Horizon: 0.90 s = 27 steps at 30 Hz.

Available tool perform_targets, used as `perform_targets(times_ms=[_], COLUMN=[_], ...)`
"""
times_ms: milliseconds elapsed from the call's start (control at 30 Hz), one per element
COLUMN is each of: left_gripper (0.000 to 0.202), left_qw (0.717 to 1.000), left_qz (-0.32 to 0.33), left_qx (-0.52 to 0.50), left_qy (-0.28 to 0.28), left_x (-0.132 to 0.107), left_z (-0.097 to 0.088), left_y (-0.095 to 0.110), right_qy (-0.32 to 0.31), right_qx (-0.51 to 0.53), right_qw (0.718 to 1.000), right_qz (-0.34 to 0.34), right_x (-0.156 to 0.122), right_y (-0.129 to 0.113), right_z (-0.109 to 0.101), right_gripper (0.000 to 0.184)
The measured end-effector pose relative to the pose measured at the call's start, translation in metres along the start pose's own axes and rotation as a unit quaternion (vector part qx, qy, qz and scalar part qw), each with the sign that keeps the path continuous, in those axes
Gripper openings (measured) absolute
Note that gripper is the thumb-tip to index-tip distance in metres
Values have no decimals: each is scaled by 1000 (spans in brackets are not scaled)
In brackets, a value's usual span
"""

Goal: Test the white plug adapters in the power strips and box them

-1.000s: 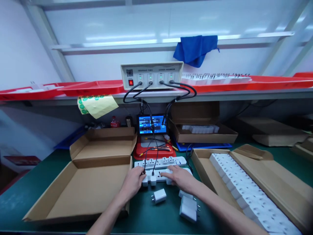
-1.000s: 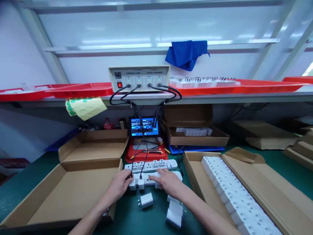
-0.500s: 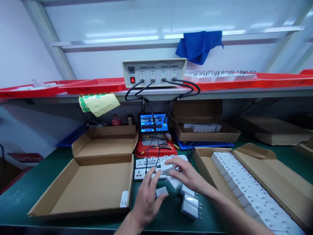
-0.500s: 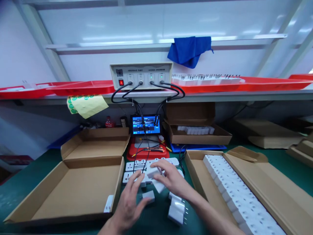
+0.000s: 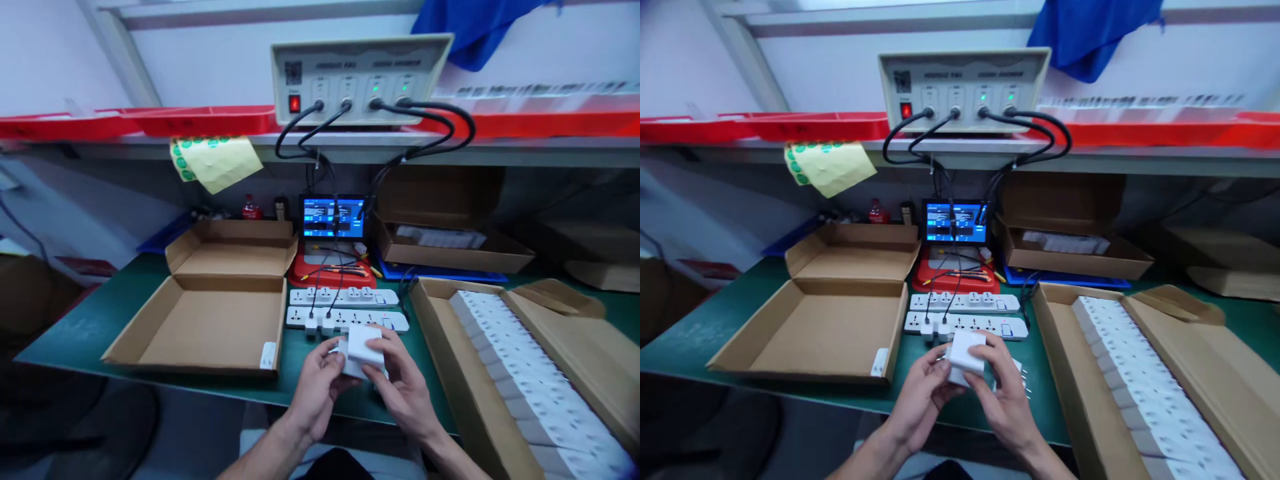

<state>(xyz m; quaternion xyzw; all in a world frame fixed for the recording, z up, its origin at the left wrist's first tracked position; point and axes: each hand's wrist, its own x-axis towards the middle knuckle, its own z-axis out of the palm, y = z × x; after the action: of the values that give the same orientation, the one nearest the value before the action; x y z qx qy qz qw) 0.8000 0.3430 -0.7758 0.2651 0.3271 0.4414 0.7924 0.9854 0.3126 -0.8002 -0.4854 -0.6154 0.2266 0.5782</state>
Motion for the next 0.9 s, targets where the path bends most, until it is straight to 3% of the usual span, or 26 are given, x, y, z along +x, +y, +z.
perform_targets(times_ms=[133,267,367,433,500,600,667,733,833,900], left_gripper=[58,71,83,72,52,41,37,36,46,52], left_qw=[997,999,978,924,830,682,612,587,593,562], left_qz=[-28,30,109,175,209,151,83,40,28,46], left_qx=[-68,32,171,325,492,682,761,798,803,825], left_qy=[-15,28,55,99,160,218,197,133,47,46], left_x=[-14,-25,-29,-28,-25,-19,-17,-17,-18,-14], left_z=[-5,-24,-55,-79,-102,-124,-129,-131,-131,-130], left_y=[4,12,45,77,108,134,138,139,144,148], right_qy=[-108,-186,-179,-151,-122,-102,-111,-142,-210,-251], right_qx=[-47,-91,-155,-199,-240,-282,-298,-321,-371,-405], right_qw=[991,974,967,964,961,953,947,936,904,879], right_qz=[-70,-95,-93,-88,-72,-42,-33,-30,-24,-20], right_x=[-11,-12,-10,-8,-7,-8,-11,-13,-14,-9], right_y=[-2,-9,-10,-6,1,14,22,28,34,37], right_z=[-3,-4,-22,-42,-66,-95,-107,-113,-113,-110], right_gripper=[27,40,57,53,45,38,38,39,39,39])
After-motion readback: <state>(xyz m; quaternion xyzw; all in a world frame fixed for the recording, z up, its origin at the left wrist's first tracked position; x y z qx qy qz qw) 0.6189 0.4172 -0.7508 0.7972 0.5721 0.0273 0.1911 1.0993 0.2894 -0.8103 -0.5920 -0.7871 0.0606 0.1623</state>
